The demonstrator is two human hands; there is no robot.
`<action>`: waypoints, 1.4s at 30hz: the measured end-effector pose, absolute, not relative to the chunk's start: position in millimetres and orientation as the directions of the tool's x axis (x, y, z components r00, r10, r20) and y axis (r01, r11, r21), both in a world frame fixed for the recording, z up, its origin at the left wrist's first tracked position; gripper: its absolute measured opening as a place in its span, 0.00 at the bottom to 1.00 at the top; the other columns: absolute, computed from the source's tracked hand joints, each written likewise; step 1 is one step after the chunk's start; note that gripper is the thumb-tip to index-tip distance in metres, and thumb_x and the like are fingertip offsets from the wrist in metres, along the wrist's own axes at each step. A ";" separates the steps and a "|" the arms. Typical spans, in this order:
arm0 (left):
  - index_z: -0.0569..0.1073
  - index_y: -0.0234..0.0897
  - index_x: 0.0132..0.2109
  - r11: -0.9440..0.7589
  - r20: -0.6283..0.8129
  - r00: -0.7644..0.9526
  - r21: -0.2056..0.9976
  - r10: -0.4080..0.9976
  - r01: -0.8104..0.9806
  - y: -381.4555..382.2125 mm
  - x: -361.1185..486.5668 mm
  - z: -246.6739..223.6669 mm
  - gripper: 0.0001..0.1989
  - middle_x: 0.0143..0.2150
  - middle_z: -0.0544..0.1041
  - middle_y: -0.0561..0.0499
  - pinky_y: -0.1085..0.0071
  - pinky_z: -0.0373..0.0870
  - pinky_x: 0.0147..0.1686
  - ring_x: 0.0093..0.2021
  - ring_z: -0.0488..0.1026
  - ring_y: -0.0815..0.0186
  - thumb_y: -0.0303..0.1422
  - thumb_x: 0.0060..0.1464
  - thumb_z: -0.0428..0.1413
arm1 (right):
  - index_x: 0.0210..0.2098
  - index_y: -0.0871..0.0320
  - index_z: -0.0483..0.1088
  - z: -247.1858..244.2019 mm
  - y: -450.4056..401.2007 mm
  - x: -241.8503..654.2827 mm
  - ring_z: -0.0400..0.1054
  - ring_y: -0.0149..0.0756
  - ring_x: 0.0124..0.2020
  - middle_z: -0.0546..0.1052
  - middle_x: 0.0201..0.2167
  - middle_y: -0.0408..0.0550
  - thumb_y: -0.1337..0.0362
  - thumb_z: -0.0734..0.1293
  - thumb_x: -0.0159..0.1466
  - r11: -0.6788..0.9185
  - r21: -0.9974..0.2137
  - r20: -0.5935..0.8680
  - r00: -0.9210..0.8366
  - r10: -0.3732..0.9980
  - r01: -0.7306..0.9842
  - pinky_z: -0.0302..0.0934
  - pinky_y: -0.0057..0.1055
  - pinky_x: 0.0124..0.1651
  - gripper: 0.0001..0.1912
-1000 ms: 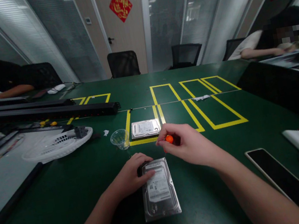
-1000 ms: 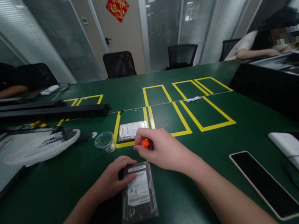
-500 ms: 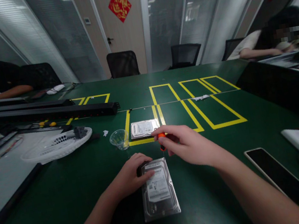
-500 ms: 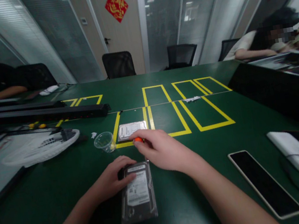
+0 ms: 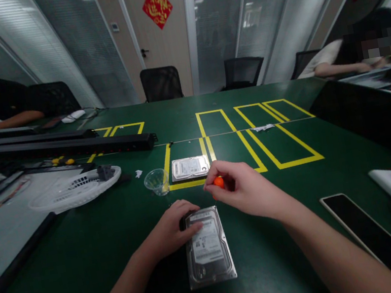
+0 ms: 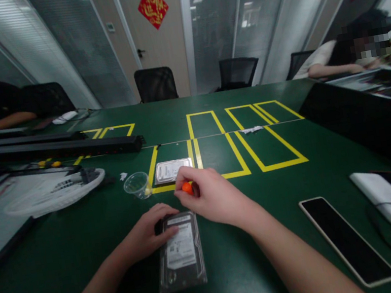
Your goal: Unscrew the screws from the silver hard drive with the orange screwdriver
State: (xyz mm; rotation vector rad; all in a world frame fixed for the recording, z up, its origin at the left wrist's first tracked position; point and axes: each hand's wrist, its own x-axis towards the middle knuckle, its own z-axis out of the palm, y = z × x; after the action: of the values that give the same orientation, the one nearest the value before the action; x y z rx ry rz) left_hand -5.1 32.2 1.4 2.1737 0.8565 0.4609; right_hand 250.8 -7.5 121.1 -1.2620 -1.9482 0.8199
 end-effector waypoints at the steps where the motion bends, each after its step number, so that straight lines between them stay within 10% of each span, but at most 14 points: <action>1: 0.78 0.42 0.57 -0.504 0.060 0.713 0.749 0.699 0.430 32.3 -5.0 1.5 0.14 0.54 0.78 0.47 0.60 0.73 0.54 0.54 0.75 0.55 0.34 0.67 0.63 | 0.39 0.55 0.74 121.2 -7.4 251.2 0.67 0.32 0.31 0.75 0.30 0.41 0.63 0.70 0.71 0.341 -0.792 0.195 -0.320 0.927 0.506 0.59 0.31 0.35 0.03; 10: 0.78 0.42 0.57 -0.513 0.072 0.717 0.748 0.693 0.421 30.5 -6.8 1.3 0.13 0.54 0.78 0.47 0.60 0.72 0.55 0.54 0.75 0.56 0.37 0.68 0.63 | 0.54 0.53 0.73 120.5 -7.0 251.7 0.74 0.34 0.34 0.78 0.37 0.45 0.58 0.62 0.78 0.303 -0.831 0.137 -0.358 0.924 0.466 0.64 0.33 0.38 0.11; 25: 0.78 0.43 0.58 -0.506 0.060 0.709 0.742 0.703 0.439 30.7 -5.2 1.2 0.14 0.54 0.78 0.47 0.59 0.73 0.55 0.55 0.76 0.55 0.35 0.67 0.63 | 0.38 0.55 0.71 116.7 -6.7 250.0 0.69 0.32 0.31 0.79 0.37 0.44 0.65 0.70 0.67 0.310 -0.807 0.180 -0.290 0.940 0.503 0.59 0.31 0.32 0.03; 42: 0.78 0.43 0.57 -0.522 0.081 0.710 0.736 0.700 0.431 30.4 -6.0 -0.2 0.14 0.55 0.79 0.46 0.59 0.74 0.56 0.55 0.76 0.55 0.37 0.67 0.63 | 0.53 0.54 0.74 124.2 -8.3 250.6 0.69 0.34 0.34 0.78 0.36 0.44 0.63 0.64 0.76 0.340 -0.782 0.142 -0.382 0.913 0.522 0.59 0.33 0.36 0.10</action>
State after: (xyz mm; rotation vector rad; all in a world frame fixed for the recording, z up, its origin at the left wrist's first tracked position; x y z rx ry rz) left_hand -6.0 30.4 -0.2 2.1970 0.8557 0.4834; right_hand 250.6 -8.3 124.2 -1.2504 -2.0292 0.8775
